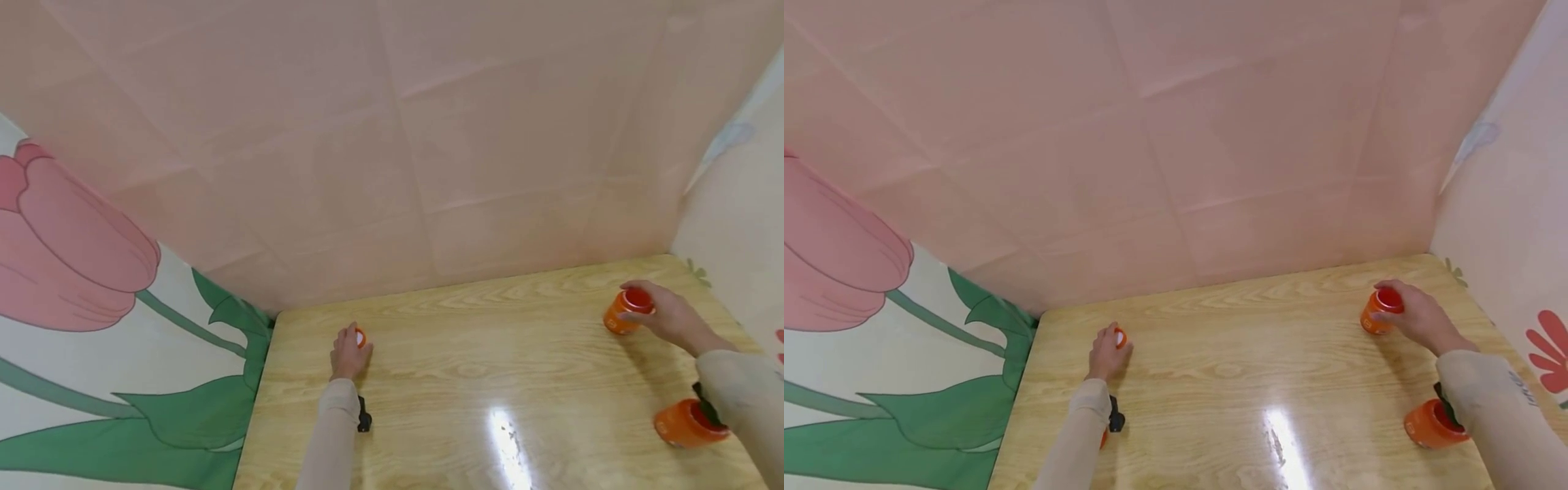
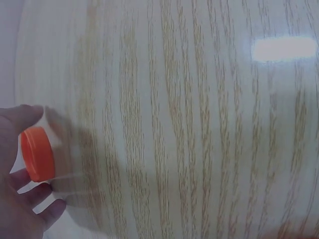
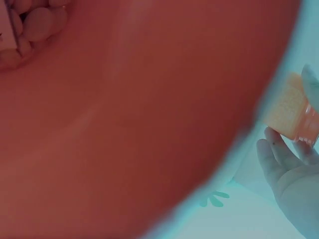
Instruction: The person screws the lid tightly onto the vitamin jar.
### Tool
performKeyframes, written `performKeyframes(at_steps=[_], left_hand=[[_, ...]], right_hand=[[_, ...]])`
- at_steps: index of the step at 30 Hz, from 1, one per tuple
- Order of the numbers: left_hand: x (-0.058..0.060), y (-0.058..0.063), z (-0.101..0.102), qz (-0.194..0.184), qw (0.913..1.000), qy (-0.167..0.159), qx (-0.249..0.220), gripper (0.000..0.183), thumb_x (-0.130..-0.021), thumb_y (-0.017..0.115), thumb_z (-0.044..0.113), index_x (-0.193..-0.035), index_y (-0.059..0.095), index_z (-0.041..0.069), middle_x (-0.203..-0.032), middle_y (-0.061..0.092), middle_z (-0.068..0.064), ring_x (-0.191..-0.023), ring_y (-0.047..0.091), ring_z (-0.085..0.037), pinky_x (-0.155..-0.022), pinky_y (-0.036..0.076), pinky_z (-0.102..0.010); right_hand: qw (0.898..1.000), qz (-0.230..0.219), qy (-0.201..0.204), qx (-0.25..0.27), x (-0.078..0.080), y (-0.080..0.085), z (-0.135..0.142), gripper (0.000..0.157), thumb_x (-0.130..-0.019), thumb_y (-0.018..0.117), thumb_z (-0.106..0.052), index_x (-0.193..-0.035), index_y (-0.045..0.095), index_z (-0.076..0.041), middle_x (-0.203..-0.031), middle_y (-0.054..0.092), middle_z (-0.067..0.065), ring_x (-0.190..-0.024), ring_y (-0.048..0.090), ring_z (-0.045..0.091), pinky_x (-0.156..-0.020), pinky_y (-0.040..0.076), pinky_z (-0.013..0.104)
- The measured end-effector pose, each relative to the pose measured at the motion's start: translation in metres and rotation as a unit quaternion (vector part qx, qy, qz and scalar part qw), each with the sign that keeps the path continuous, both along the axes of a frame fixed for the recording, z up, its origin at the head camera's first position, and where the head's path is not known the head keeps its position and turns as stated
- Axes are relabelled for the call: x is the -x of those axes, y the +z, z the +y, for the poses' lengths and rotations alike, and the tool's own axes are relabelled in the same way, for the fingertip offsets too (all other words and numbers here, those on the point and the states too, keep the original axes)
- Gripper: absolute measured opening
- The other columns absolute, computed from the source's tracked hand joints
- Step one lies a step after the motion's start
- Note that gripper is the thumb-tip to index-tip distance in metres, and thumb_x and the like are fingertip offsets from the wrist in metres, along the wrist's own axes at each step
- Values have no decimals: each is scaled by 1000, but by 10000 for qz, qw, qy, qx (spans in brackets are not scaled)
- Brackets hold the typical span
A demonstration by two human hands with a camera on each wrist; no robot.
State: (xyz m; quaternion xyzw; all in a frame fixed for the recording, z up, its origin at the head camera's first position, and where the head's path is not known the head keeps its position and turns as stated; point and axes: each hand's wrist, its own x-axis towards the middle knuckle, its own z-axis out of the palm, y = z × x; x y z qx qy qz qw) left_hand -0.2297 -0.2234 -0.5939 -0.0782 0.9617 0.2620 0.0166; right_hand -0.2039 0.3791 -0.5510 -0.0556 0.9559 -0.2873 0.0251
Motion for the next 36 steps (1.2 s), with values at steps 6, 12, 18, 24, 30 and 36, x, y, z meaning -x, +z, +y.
performKeyframes(at_steps=[6, 12, 18, 24, 30, 36], left_hand=[[1, -5, -2, 151, 9997, -35, 170, 57, -90, 67, 8, -143, 47, 6, -136, 52, -21, -120, 51, -43, -93, 43, -61], [-1, -8, -4, 87, 9994, -37, 345, 52, -92, 62, 4, -143, 48, 5, -137, 51, -21, -121, 51, -43, -94, 44, -60], [-2, -9, -4, 136, 9993, -71, 335, 51, -93, 62, 6, -142, 49, 4, -136, 52, -21, -120, 52, -44, -93, 44, -61], [-3, -6, -2, 246, 9988, -136, 391, 48, -91, 64, 5, -138, 52, 2, -133, 55, -21, -116, 54, -44, -89, 46, -60], [-3, -8, -1, 195, 9978, -270, 577, 48, -91, 67, 9, -137, 53, 4, -130, 56, -20, -112, 56, -41, -87, 48, -58], [-4, -12, 2, 260, 9978, -256, 557, 48, -90, 68, 9, -135, 54, 3, -129, 56, -20, -112, 57, -41, -87, 49, -58]], right_hand=[[10000, 81, 27, -9, 2, -2, 1, 62, -88, 75, -22, -132, 43, 7, -128, 45, 45, -109, 46, 61, -86, 39, 70], [9999, 126, 115, 16, 5, -2, 0, 58, -86, 76, -15, -128, 44, 8, -118, 52, 44, -101, 53, 59, -81, 46, 64], [9995, 194, 241, -43, 8, -2, 0, 55, -84, 77, -11, -124, 44, 10, -111, 56, 42, -94, 57, 55, -76, 50, 59], [9991, 164, 365, -145, 9, 1, 0, 54, -84, 77, -11, -121, 44, 11, -111, 56, 42, -96, 56, 56, -79, 47, 63], [9986, 215, 444, -170, 9, 1, 0, 51, -82, 78, -9, -116, 45, 11, -104, 59, 38, -92, 58, 52, -77, 49, 59], [9977, 411, 492, -217, 9, -4, -1, 50, -77, 82, -9, -110, 49, 8, -95, 63, 27, -83, 61, 39, -68, 50, 36]])
